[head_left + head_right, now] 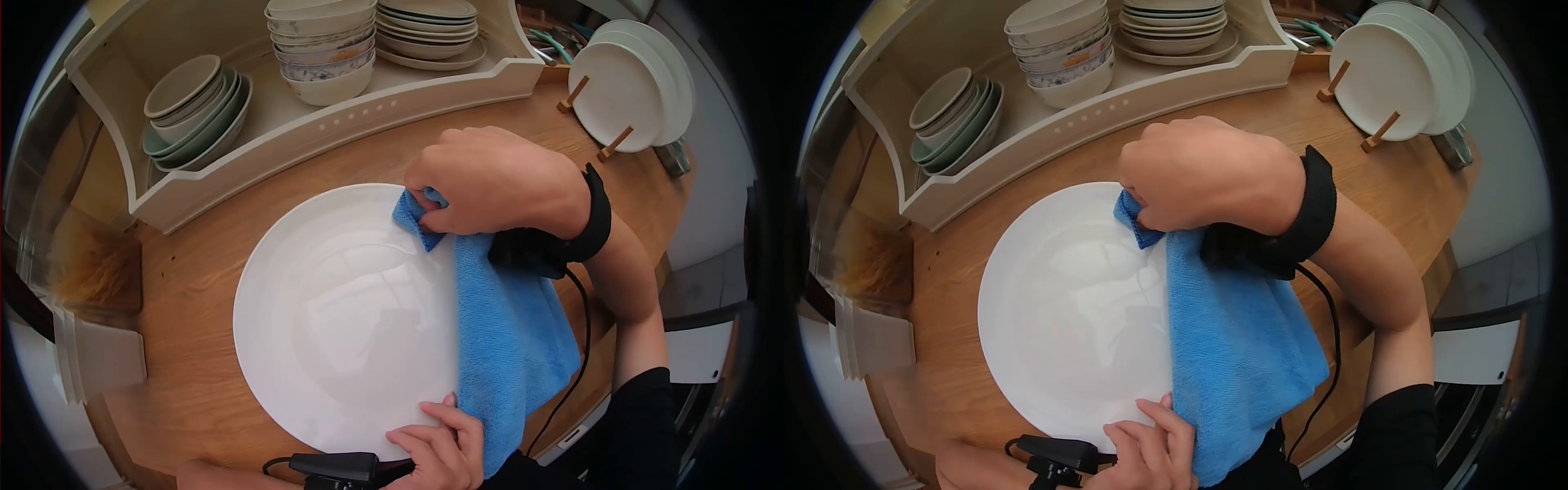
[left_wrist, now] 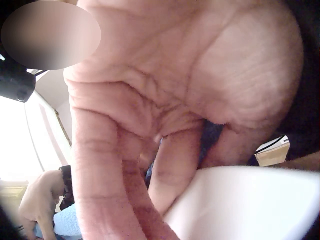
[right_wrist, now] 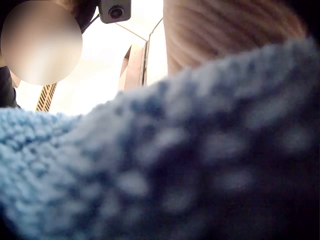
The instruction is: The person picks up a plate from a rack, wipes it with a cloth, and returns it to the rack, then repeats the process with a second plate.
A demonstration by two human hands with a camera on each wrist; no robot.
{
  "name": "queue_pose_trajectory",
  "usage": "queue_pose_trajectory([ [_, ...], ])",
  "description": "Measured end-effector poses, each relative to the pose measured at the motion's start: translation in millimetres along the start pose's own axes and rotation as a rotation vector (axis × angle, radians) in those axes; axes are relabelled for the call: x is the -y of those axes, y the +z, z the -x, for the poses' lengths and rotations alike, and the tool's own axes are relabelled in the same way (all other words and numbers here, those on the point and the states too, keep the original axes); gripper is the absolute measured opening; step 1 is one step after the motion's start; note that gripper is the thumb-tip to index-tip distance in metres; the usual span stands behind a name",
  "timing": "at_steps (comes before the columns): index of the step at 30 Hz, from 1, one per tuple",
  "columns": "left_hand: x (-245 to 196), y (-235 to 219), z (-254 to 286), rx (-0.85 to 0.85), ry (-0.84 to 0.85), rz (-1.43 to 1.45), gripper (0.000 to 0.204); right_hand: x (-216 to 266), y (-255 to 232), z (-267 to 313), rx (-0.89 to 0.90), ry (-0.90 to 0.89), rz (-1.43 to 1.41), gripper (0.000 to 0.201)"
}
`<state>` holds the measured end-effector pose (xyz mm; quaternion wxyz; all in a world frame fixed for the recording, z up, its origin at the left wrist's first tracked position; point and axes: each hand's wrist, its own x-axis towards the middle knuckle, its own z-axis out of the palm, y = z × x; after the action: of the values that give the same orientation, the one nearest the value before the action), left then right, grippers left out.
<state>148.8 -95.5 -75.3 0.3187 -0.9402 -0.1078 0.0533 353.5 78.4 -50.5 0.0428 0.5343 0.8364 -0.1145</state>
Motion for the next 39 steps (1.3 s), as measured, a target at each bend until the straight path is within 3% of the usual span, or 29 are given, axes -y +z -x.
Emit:
queue_pose_trajectory([
  [11, -0.1, 0.9, 0.5, -0.033, -0.007, -0.039, 0.016, -18.7, -3.1, 38.2, 0.004, 0.103, -0.055, 0.014],
  [14, -2.1, 5.0, -0.5, -0.066, -0.012, -0.034, 0.016, -33.2, 8.0, 40.1, -0.063, 0.014, -0.137, 0.013],
  [16, 1.8, 2.2, -2.5, -0.057, 0.002, -0.026, 0.016, -45.8, 19.1, 36.8, -0.219, -0.233, -0.256, 0.016],
  [19, 1.5, 2.0, -4.4, -0.044, 0.017, -0.012, 0.016, -51.0, 30.3, 34.5, -0.325, -0.313, -0.335, 0.018],
  [25, 3.8, -0.7, -6.4, -0.027, 0.048, -0.054, 0.016, -44.1, 40.0, 29.1, -0.269, -0.146, -0.399, 0.016],
  [28, 4.1, -0.3, -5.4, -0.033, 0.047, -0.060, 0.017, -47.9, 46.0, 24.9, -0.306, -0.227, -0.451, 0.016],
  [31, -0.1, 2.2, -3.7, -0.030, 0.036, -0.046, 0.020, -43.9, 41.3, 27.2, -0.265, -0.166, -0.489, 0.017],
  [39, 3.7, 0.6, -1.5, -0.009, 0.049, -0.015, 0.026, -50.0, 44.7, 23.2, -0.295, -0.227, -0.595, 0.022],
])
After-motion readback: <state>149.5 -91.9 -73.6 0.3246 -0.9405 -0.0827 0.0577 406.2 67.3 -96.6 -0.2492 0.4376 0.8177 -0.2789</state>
